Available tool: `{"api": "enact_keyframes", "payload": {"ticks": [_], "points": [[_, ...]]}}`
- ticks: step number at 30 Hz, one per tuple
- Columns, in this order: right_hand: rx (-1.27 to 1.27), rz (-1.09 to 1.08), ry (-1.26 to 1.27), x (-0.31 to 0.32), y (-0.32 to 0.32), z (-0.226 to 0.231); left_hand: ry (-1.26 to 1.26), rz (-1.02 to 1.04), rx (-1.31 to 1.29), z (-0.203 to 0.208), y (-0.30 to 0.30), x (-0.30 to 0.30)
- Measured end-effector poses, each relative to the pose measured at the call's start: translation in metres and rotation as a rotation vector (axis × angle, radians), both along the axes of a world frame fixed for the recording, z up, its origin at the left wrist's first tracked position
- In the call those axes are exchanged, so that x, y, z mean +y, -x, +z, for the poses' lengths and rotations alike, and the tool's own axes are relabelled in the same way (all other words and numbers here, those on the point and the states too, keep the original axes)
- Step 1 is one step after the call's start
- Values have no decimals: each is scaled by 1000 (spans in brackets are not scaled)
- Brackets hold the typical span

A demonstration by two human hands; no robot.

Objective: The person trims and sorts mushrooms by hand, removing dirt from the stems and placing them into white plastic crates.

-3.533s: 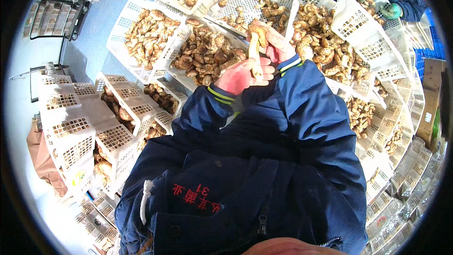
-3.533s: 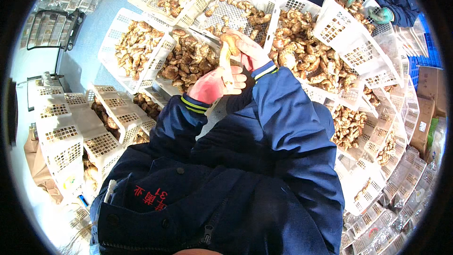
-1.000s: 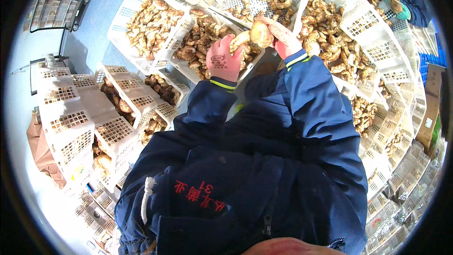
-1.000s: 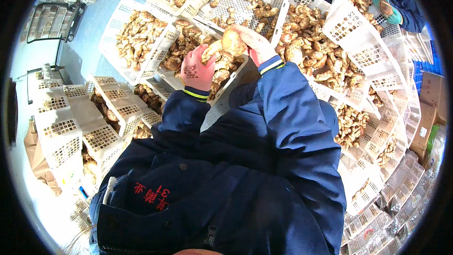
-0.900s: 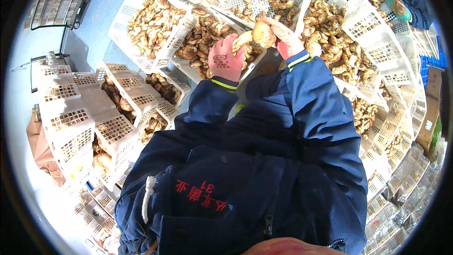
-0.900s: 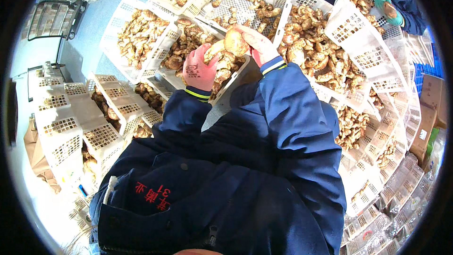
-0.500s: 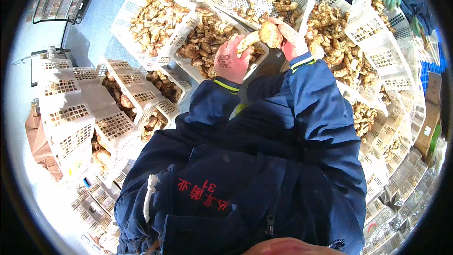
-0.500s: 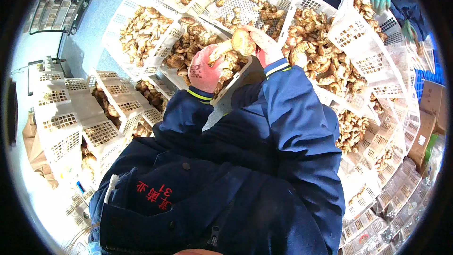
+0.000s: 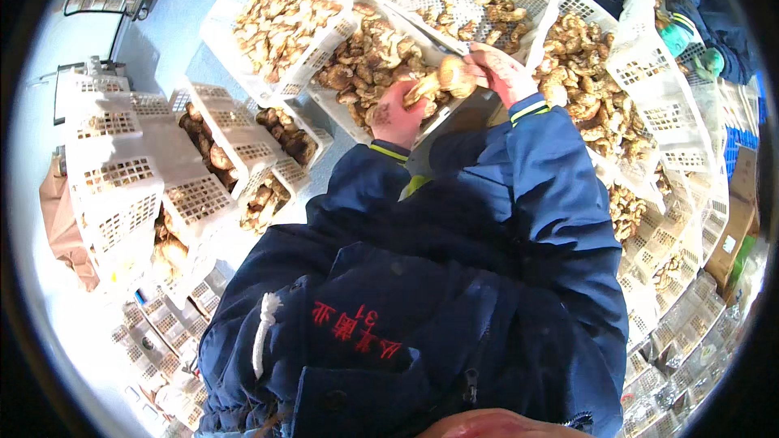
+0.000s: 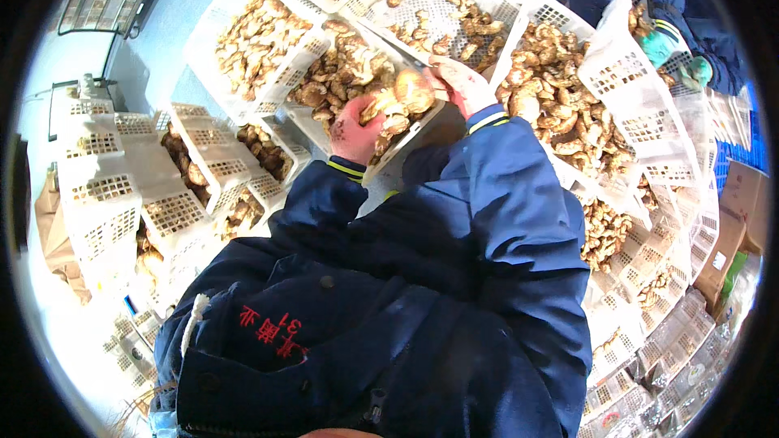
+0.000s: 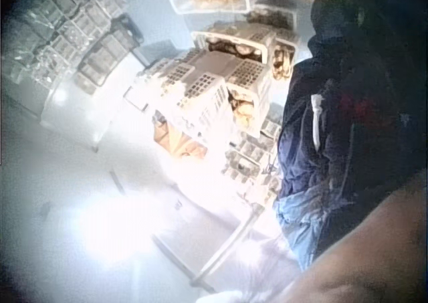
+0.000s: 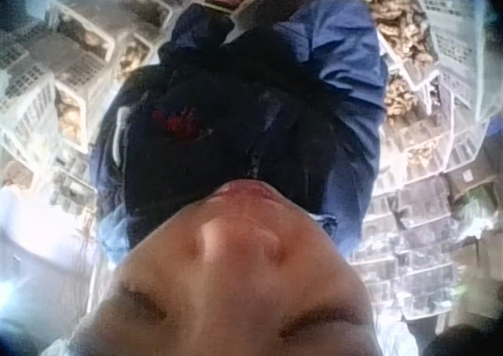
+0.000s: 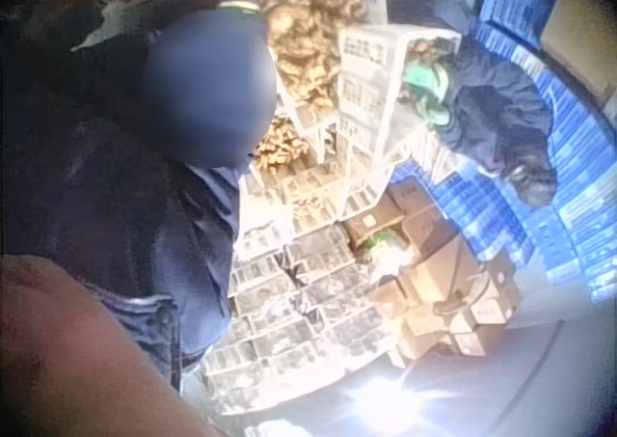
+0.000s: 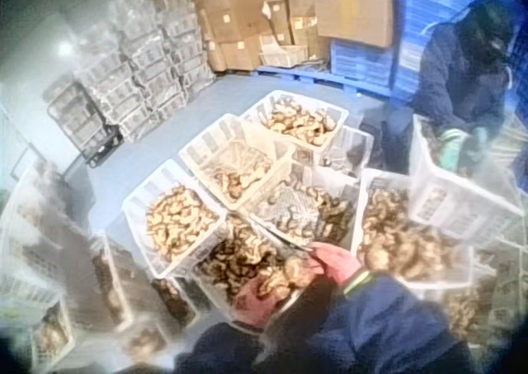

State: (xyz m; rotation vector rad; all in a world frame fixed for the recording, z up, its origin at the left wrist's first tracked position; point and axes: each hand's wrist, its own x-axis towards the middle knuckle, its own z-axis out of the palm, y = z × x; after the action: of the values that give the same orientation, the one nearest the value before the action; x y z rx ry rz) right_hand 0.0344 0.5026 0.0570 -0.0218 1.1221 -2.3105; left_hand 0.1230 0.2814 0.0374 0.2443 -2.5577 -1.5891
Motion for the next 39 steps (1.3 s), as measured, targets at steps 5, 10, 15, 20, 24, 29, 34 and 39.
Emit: {"api": "enact_keyframes", "payload": {"ticks": [5,10,15,20,24,29,34,39], "points": [[-124,-49,-330,7,1,-25,-132,220,-326,-88,-62,-64],[-141,-4,-428,3,-3,-25,202,241,-516,-133,-79,-85],[-97,0,-674,5,-4,-31,279,-62,-472,-156,-62,-70],[-138,0,-683,1,-4,-33,335,55,-400,-173,-77,-102],[-30,3,-657,5,-1,-52,294,28,-420,-167,-93,-107],[-139,31,-725,-9,-1,-32,452,-184,-192,-154,-74,-78],[-125,31,-688,-3,1,-42,427,-222,-110,-168,-66,-63],[-122,93,-689,1,2,-44,304,215,-577,-190,-55,-104]]}}
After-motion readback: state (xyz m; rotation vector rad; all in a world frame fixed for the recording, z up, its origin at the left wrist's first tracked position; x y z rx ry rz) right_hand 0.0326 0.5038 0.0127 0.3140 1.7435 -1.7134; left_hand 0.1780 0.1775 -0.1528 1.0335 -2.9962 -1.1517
